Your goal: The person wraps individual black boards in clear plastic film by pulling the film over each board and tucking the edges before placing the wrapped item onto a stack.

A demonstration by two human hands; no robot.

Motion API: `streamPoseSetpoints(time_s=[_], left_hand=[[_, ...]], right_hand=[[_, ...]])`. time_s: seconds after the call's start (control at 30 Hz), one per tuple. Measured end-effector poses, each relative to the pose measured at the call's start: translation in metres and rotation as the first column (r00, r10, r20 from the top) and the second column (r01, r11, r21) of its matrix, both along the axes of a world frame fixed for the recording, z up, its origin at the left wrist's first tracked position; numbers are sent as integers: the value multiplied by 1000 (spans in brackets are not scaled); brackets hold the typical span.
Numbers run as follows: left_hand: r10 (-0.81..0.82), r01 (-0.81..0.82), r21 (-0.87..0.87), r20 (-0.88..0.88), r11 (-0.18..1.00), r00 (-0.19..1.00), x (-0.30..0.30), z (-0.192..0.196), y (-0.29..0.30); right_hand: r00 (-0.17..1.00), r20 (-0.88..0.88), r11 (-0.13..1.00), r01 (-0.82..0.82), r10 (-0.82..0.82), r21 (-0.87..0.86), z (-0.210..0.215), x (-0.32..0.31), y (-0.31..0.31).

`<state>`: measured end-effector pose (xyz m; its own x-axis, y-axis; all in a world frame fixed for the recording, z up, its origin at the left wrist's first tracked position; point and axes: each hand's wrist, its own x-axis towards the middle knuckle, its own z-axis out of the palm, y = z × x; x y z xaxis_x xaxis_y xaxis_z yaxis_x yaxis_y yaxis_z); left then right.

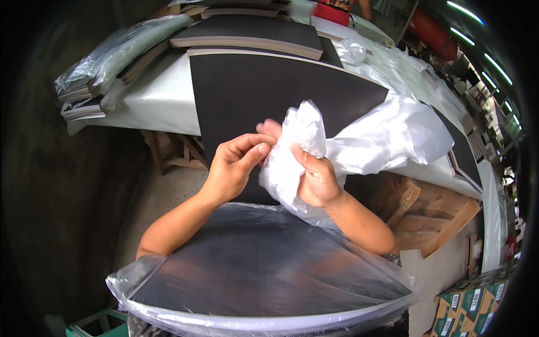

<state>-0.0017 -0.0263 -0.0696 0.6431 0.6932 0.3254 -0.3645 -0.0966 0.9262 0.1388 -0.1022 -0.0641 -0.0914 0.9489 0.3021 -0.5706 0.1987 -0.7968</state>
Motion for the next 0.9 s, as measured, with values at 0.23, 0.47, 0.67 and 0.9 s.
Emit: streamPoseSetpoints(time_s=[0.23,0.47,0.67,0.9], left_hand=[[215,-218,163,41,962,976,0,-12,-17],[254,-252,43,-57,967,965,-9,-23,-12],[221,-203,139,-129,969,967,-14,-20,-8],[108,-107,63,-20,992,994,-10,-16,-17]], right_hand=[[998,-57,1000,19,-20,-21,-9,-12,-8],[952,34,933,304,-303,-195,-20,-7,-11],[960,121,947,272,-253,-170,-18,-14,-13],[955,45,938,296,-293,-179,-21,-7,-12]])
